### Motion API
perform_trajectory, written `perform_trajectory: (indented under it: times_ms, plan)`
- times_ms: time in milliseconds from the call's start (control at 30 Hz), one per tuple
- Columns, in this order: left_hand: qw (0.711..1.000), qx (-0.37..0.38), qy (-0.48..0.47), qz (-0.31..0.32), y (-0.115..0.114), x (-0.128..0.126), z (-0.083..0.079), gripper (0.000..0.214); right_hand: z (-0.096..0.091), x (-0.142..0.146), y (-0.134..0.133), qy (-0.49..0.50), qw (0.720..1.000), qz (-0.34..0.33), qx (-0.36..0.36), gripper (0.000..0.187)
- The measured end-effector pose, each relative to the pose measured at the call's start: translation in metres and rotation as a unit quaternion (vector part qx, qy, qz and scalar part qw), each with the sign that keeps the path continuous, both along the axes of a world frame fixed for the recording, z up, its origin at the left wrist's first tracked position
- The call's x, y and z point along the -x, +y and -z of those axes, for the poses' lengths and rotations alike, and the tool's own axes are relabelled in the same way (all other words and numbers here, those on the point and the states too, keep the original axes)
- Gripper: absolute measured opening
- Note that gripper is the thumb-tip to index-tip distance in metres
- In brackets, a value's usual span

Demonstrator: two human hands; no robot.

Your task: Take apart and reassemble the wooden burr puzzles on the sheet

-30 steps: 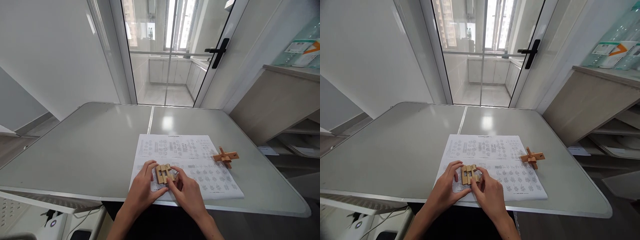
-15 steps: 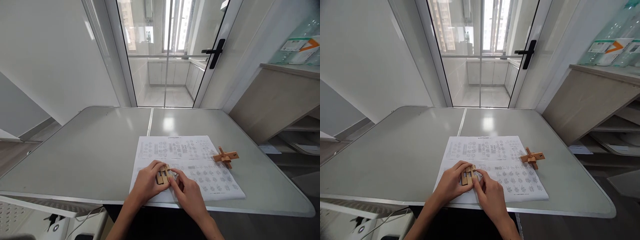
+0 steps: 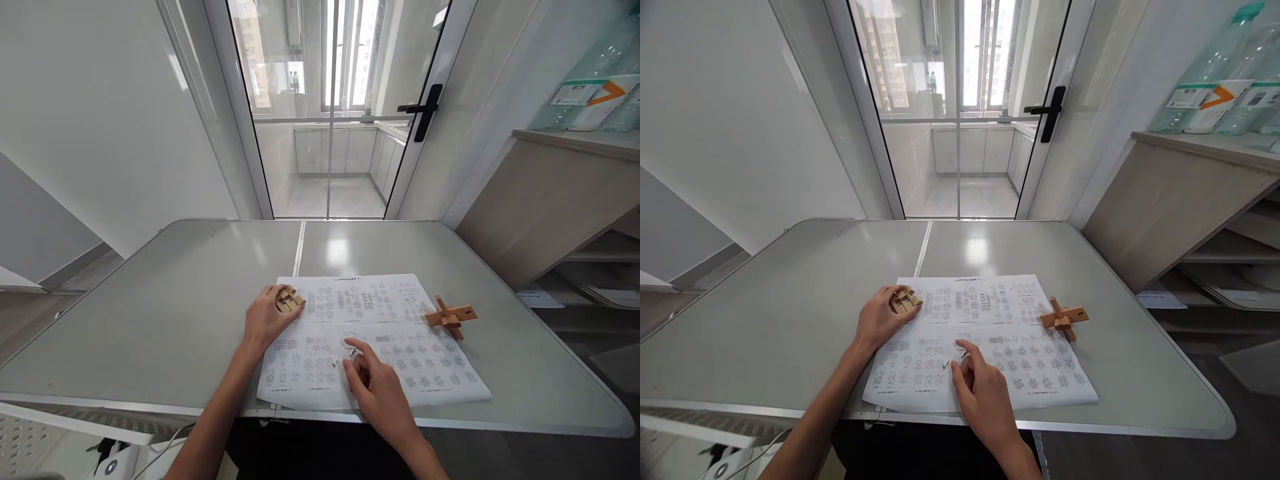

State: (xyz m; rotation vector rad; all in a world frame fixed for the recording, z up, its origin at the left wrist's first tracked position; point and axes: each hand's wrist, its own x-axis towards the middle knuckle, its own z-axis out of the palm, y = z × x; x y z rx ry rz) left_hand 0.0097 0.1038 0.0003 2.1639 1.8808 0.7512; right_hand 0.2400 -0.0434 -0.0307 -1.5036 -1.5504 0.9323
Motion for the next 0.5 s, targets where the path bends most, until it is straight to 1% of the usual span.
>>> perform_trajectory:
  times_ms: [133, 300, 500]
  plan:
    - [1.000, -0.011, -0.010, -0.014, 0.011, 0.003, 0.007, 0.047, 0.002, -0.001, -0.001, -0.005, 1.000, 0.001, -0.002, 0.048]
    - [0.999, -0.021, 0.002, -0.025, 0.009, -0.001, 0.012, 0.050, 0.004, -0.001, -0.001, -0.014, 1.000, -0.005, -0.007, 0.045]
    - [0.999, -0.020, 0.011, -0.029, 0.008, -0.003, 0.013, 0.049, 0.004, -0.003, -0.001, -0.009, 1.000, -0.008, -0.003, 0.044]
